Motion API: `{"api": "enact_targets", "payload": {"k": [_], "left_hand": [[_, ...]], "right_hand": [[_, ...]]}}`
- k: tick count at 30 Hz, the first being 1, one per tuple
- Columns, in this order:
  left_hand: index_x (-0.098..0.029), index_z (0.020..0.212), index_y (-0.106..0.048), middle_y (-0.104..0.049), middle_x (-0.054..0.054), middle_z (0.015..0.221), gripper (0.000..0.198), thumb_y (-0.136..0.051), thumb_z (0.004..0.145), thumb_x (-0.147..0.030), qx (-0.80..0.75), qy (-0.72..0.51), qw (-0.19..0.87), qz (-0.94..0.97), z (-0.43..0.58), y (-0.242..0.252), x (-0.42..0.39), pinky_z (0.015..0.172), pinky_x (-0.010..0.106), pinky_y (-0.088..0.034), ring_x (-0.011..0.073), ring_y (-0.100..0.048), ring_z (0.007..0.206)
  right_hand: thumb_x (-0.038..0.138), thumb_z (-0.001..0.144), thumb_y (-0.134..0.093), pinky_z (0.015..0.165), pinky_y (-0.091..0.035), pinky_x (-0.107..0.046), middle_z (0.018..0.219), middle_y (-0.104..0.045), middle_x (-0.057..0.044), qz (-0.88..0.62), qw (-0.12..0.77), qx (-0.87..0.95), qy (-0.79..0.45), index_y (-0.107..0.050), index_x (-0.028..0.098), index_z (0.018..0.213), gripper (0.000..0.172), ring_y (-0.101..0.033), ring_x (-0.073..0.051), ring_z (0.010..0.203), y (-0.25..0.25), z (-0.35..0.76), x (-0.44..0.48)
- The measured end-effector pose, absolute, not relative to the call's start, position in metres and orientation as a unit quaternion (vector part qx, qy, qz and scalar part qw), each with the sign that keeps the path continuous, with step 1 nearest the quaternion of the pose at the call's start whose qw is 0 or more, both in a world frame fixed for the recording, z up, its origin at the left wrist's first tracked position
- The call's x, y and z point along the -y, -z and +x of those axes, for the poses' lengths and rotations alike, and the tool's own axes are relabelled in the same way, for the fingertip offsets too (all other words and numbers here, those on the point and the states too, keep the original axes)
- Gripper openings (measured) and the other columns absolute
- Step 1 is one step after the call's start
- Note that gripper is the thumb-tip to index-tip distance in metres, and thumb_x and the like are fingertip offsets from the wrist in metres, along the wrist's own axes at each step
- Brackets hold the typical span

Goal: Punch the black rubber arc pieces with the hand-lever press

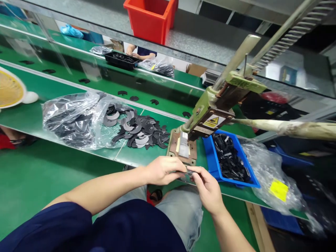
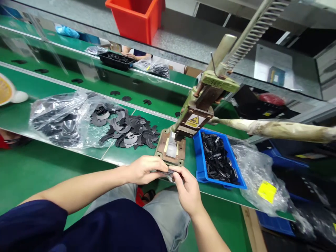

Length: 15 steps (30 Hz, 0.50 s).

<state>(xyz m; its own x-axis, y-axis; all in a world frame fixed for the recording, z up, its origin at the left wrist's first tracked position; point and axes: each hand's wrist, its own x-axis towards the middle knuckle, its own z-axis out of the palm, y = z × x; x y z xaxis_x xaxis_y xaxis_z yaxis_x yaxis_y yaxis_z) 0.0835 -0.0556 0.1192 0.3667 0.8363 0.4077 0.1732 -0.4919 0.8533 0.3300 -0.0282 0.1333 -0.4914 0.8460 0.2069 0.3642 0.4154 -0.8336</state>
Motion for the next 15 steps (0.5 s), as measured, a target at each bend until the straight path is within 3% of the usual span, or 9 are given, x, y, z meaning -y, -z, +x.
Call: {"api": "enact_targets", "payload": {"k": [5,10,15], "left_hand": [[-0.024,0.132,-0.073,-0.077,0.013,0.132,0.030,-0.061,0.105,-0.028,-0.390,-0.432,0.249,0.775,0.059,-0.106,0.059,0.111,0.042,-0.057,0.0243,-0.072,0.124],[-0.022,0.118,-0.073,-0.079,0.010,0.119,0.019,-0.062,0.105,-0.032,-0.498,-0.391,0.154,0.759,0.015,-0.062,0.072,0.104,0.042,-0.059,0.0250,-0.074,0.114],[-0.024,0.112,-0.075,-0.080,0.007,0.110,0.015,-0.064,0.104,-0.030,-0.510,-0.336,0.085,0.787,-0.003,-0.028,0.092,0.091,0.039,-0.061,0.0251,-0.076,0.102]], "right_hand": [[0.049,0.097,-0.069,0.072,-0.063,-0.031,0.094,-0.078,-0.006,-0.446,0.329,0.698,-0.453,-0.077,0.022,0.109,0.031,-0.072,-0.016,0.076,-0.151,0.342,0.016],[0.053,0.092,-0.070,0.071,-0.061,-0.031,0.085,-0.076,-0.005,-0.524,0.373,0.681,-0.349,-0.075,0.019,0.108,0.037,-0.070,-0.016,0.072,-0.165,0.380,-0.040],[0.046,0.100,-0.054,0.075,-0.062,-0.033,0.100,-0.080,-0.010,-0.613,0.348,0.666,-0.243,-0.073,0.015,0.121,0.041,-0.073,-0.017,0.076,-0.164,0.414,-0.135]]}}
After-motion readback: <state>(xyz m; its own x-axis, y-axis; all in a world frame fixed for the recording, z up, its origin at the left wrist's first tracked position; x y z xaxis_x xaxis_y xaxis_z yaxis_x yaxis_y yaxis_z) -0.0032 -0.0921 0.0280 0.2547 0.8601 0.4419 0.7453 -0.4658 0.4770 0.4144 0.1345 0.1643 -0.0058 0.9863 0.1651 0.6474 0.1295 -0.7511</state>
